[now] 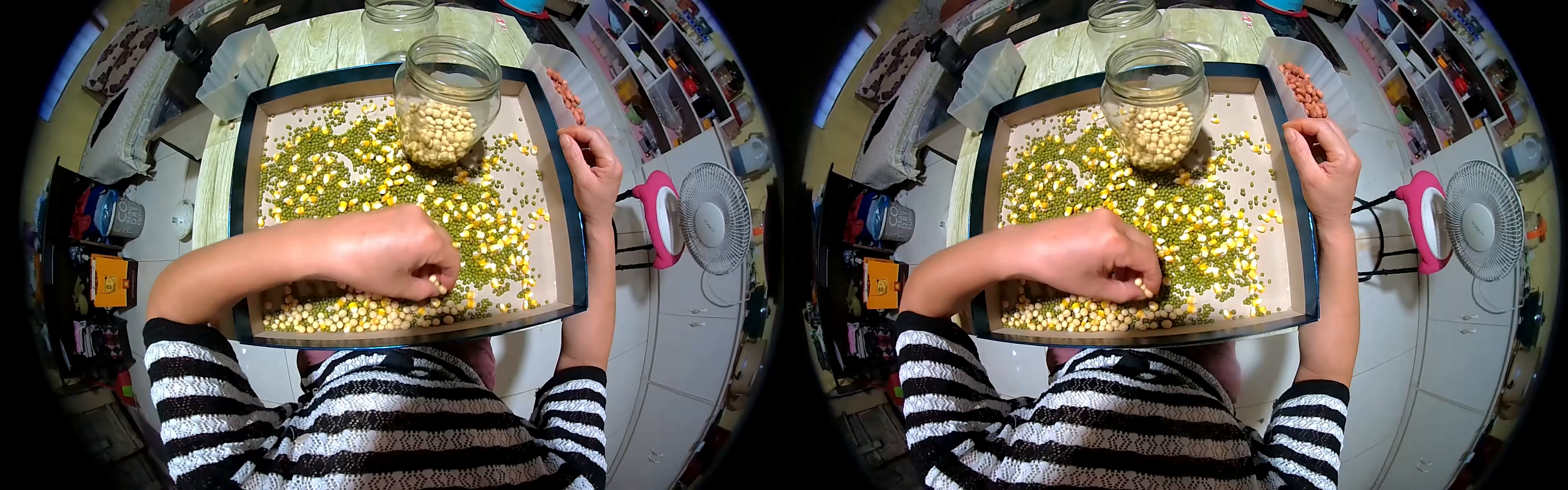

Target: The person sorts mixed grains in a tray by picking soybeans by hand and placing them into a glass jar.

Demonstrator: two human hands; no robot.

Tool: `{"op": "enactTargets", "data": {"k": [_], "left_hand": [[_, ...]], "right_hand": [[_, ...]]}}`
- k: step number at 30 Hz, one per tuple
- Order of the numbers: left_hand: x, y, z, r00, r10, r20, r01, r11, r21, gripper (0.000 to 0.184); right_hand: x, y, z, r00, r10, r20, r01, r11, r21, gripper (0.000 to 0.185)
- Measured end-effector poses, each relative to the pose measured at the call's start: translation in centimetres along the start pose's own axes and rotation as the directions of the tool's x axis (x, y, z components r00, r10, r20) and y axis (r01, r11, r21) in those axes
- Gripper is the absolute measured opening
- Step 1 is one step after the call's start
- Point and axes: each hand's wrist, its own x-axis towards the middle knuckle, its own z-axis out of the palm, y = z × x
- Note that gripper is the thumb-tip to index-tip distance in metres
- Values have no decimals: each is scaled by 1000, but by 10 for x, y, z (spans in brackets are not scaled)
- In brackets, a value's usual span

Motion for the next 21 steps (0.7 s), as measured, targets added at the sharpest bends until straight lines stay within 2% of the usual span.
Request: {"op": "enactTargets", "data": {"k": [3,6,7,9,11,12,13,15,16,17,19,20,21], "left_hand": [[1,12,-27,973,122,-194,-105,990,94,8],[5,24,-62,888,162,-430,-50,964,260,7],[7,23,-73,836,228,-500,-43,934,355,8],[11,25,-95,800,109,-591,95,948,304,11],[18,20,-108,793,23,-609,206,930,303,14],[20,31,-117,825,-88,-558,240,949,206,13],[22,23,-119,825,-86,-559,240,948,208,13],[29,7,-117,854,3,-520,248,877,412,16],[28,2,-115,839,-31,-544,316,841,440,18],[28,2,-113,841,-33,-540,313,844,436,18],[27,-1,-109,770,342,-539,91,777,623,19],[23,-2,-103,767,291,-572,100,827,554,18],[20,7,-93,801,252,-543,27,891,453,15]], "right_hand": [[0,1,0,1000,-3,-2,3,1000,2,6],[0,2,0,1000,-9,1,9,1000,-4,7],[0,2,-1,1000,-13,2,13,1000,-13,7],[0,1,-1,1000,-20,-1,20,1000,-11,7],[0,1,0,1000,-25,-4,25,1000,-9,7],[0,1,0,1000,-23,-6,23,1000,-5,7],[0,1,0,1000,-18,-7,18,1000,0,7],[0,0,0,1000,-16,-2,16,1000,-2,7],[0,0,-1,1000,-12,3,12,1000,-5,7],[-1,0,-1,1000,-6,4,6,1000,-8,7],[-1,2,0,1000,-5,-2,5,1000,-8,7],[-1,2,0,1000,3,0,-3,1000,-10,7],[-1,3,0,1000,3,0,-3,1000,7,7]]}}
